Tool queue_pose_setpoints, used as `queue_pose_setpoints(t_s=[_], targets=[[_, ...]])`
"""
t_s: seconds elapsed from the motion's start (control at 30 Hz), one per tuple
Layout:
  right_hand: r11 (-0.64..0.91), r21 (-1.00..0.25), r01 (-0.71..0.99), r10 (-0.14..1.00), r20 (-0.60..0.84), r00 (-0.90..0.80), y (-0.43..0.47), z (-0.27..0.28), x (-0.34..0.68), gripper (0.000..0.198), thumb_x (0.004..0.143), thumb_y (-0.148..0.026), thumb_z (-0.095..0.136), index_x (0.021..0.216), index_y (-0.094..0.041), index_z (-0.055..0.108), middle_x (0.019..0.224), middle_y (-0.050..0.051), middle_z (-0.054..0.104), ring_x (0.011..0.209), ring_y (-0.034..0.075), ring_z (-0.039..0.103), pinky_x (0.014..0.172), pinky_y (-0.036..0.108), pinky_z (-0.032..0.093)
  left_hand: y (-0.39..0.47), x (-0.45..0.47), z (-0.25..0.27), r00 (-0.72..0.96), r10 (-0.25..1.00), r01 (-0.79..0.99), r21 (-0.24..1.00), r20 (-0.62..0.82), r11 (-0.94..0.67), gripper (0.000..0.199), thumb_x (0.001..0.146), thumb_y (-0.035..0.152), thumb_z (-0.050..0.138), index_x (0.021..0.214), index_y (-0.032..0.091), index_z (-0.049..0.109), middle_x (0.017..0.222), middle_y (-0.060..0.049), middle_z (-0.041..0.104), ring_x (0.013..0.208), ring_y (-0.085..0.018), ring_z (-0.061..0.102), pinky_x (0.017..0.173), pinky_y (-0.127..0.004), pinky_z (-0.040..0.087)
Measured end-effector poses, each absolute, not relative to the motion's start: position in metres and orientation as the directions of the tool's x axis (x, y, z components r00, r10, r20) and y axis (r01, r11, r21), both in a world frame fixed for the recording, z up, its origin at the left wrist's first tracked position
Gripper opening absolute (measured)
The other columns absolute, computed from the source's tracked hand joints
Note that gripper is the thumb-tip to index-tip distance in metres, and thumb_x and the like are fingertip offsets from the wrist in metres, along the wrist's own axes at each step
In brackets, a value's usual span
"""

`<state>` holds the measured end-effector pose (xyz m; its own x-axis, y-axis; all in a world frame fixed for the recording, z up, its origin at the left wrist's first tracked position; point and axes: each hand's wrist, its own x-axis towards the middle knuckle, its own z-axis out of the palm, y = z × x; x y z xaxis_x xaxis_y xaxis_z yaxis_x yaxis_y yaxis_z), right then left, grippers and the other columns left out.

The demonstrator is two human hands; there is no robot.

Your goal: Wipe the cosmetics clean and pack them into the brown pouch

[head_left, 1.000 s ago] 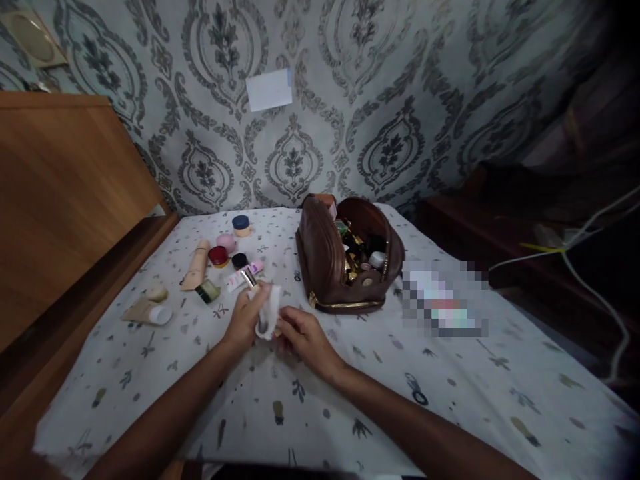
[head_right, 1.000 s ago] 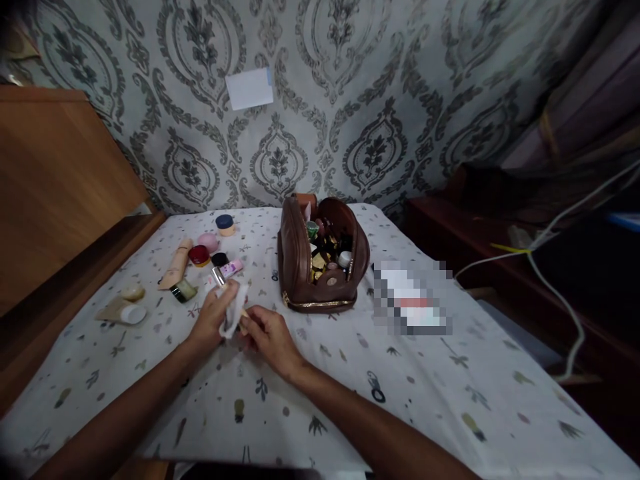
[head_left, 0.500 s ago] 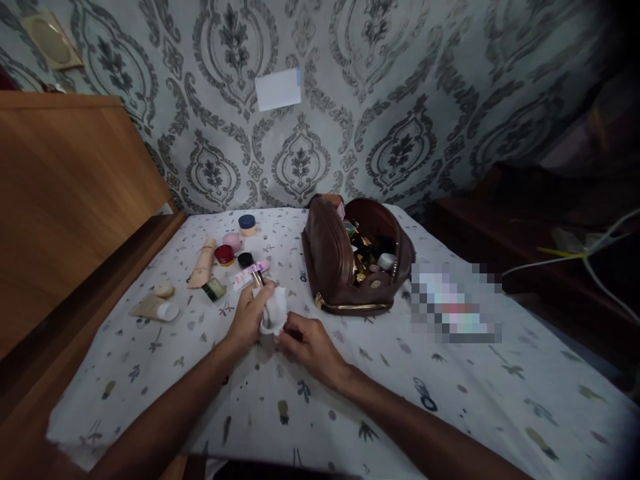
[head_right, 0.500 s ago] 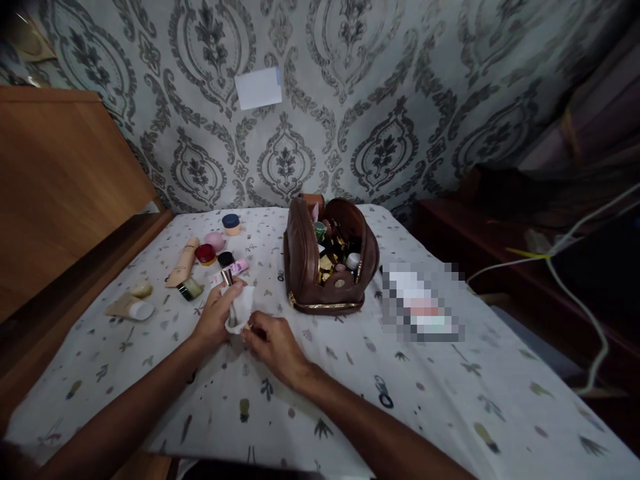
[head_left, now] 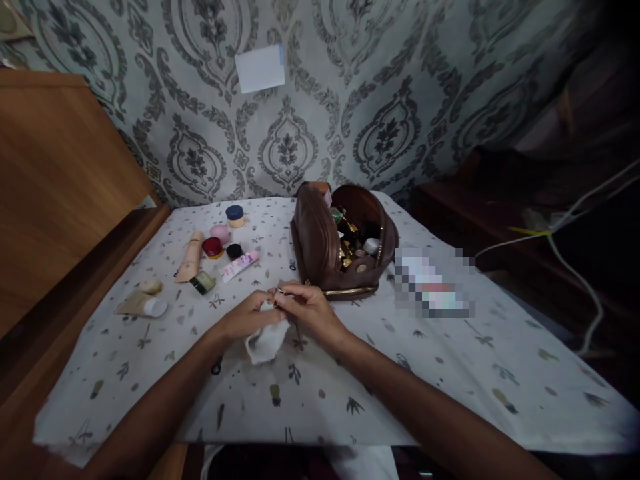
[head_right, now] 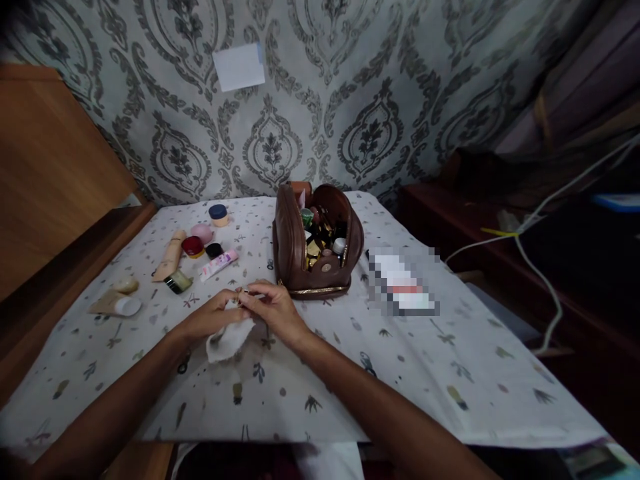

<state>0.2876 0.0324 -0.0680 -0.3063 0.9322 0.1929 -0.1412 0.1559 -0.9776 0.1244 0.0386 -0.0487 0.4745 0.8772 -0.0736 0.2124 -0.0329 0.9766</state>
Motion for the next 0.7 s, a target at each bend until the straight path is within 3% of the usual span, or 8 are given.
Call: queue_pose_setpoints(t_s=[0.13, 0.27, 0.37, 0.57, 0.7], targets=[[0.051, -0.968, -0.247, 0.968, 0.109, -0.225, 0.033, -0.063, 0.289, 0.031, 0.077, -0.048, 0.073, 0.079, -0.017, 0.073, 0.071, 0.000, 0.063, 0.066, 0.013, 0.052, 0.066, 0.026, 0.043, 0.038, 0.122, -0.044, 0.569, 0.812, 0.254, 0.967, -0.130, -0.024, 0.010, 0.071, 0.028, 0.068, 0.068, 0.017, 0.068, 0.065, 0.000, 0.061, 0.062, -0.015, 0.054, 0.061, -0.025, 0.043], [0.075, -0.948, -0.309, 0.995, 0.090, -0.035, 0.039, -0.063, 0.292, 0.035, 0.071, -0.051, 0.078, 0.077, -0.018, 0.071, 0.075, 0.001, 0.065, 0.064, 0.012, 0.049, 0.060, 0.025, 0.042, 0.038, 0.121, -0.039, 0.686, 0.704, 0.277, 0.961, -0.182, -0.021, 0.009, 0.072, 0.026, 0.068, 0.076, 0.018, 0.068, 0.076, -0.002, 0.067, 0.071, -0.017, 0.059, 0.069, -0.026, 0.046], [0.066, -0.943, -0.326, 0.998, 0.069, 0.004, 0.041, -0.064, 0.293, 0.037, 0.072, -0.055, 0.076, 0.078, -0.018, 0.070, 0.079, 0.002, 0.067, 0.067, 0.013, 0.051, 0.058, 0.024, 0.042, 0.039, 0.120, -0.039, 0.719, 0.669, 0.268, 0.963, -0.187, -0.019, 0.013, 0.070, 0.026, 0.072, 0.080, 0.019, 0.069, 0.079, -0.002, 0.068, 0.074, -0.018, 0.061, 0.070, -0.026, 0.047], [-0.061, -0.953, -0.296, 0.952, 0.034, -0.305, 0.032, -0.067, 0.290, 0.049, 0.071, -0.056, 0.077, 0.100, -0.017, 0.074, 0.082, 0.002, 0.069, 0.074, 0.015, 0.060, 0.072, 0.028, 0.048, 0.042, 0.120, -0.048, 0.598, 0.789, 0.187, 0.982, -0.140, 0.032, 0.029, 0.069, 0.043, 0.077, 0.070, 0.016, 0.068, 0.064, 0.000, 0.059, 0.057, -0.013, 0.049, 0.054, -0.022, 0.039], [-0.061, -0.959, -0.276, 0.940, 0.038, -0.339, 0.030, -0.069, 0.289, 0.047, 0.073, -0.057, 0.075, 0.098, -0.017, 0.075, 0.083, 0.002, 0.069, 0.074, 0.015, 0.060, 0.071, 0.028, 0.047, 0.041, 0.124, -0.054, 0.499, 0.859, 0.144, 0.988, -0.114, 0.047, 0.053, 0.072, 0.067, 0.067, 0.062, 0.016, 0.065, 0.054, 0.001, 0.052, 0.048, -0.010, 0.039, 0.046, -0.022, 0.030]])
